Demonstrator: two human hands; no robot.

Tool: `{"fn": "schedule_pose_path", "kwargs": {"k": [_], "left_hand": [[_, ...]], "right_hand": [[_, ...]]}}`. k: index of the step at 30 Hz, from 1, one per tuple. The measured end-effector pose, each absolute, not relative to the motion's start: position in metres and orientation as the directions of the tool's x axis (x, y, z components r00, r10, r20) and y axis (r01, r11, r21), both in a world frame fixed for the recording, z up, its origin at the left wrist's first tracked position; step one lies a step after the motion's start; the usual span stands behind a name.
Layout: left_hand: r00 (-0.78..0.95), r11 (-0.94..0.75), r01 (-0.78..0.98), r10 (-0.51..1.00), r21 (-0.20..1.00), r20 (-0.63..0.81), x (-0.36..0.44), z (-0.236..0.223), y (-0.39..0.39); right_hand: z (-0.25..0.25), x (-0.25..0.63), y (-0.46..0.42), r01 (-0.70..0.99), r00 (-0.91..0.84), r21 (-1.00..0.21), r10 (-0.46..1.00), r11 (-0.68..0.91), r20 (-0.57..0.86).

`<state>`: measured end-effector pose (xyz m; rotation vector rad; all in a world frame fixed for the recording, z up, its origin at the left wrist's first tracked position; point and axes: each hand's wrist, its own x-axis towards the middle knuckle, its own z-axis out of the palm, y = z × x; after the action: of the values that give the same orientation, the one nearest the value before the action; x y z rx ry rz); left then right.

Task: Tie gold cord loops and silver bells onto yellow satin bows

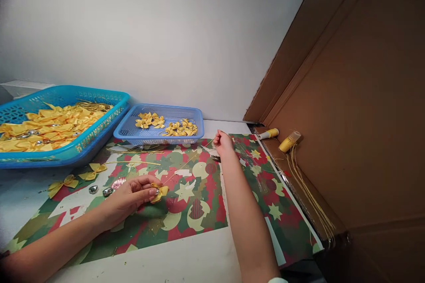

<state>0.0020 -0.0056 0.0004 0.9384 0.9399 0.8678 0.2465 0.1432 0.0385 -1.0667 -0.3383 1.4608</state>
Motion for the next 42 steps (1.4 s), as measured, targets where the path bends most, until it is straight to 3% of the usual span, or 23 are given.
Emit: {"fn": "schedule_pose_path", "kwargs": {"k": [7,11,13,16,19,22,26,37,42], "left_hand": [[0.402,0.191,-0.062,0.903,0.980,-0.150,0.004,0.007,-0.009],[0.438,-0.047,0.123,0.899,0.991,-0.012,0.004,0.016,-0.015],[0.460,-0.248,0.281,0.883,0.927,0.096,0.004,0.019,-0.017],[0.553,-0.528,0.449,0.798,0.721,0.241,0.004,0.020,-0.022],[0.642,-0.679,0.516,0.710,0.522,0.288,0.009,0.019,-0.027],[0.686,-0.725,0.550,0.675,0.414,0.271,0.014,0.018,-0.032],[0.710,-0.756,0.511,0.639,0.408,0.294,0.017,0.019,-0.034],[0.800,-0.721,0.287,0.543,0.630,0.257,0.019,0.014,-0.032],[0.820,-0.702,0.267,0.526,0.661,0.227,0.023,0.012,-0.037]], "right_hand": [[0.045,0.251,0.143,-0.625,0.192,-0.758,0.904,-0.187,-0.381],[0.039,0.249,0.143,-0.616,0.164,-0.769,0.928,-0.169,-0.335],[0.036,0.248,0.143,-0.604,0.148,-0.774,0.927,-0.190,-0.344],[0.034,0.246,0.142,-0.577,0.136,-0.781,0.915,-0.238,-0.379],[0.033,0.242,0.141,-0.523,0.127,-0.804,0.907,-0.283,-0.401],[0.031,0.238,0.139,-0.467,0.122,-0.832,0.911,-0.298,-0.394],[0.029,0.233,0.139,-0.429,0.120,-0.853,0.917,-0.298,-0.381],[0.028,0.228,0.138,-0.406,0.129,-0.862,0.914,-0.304,-0.384],[0.023,0.223,0.140,-0.357,0.128,-0.872,0.907,-0.335,-0.401]]}}
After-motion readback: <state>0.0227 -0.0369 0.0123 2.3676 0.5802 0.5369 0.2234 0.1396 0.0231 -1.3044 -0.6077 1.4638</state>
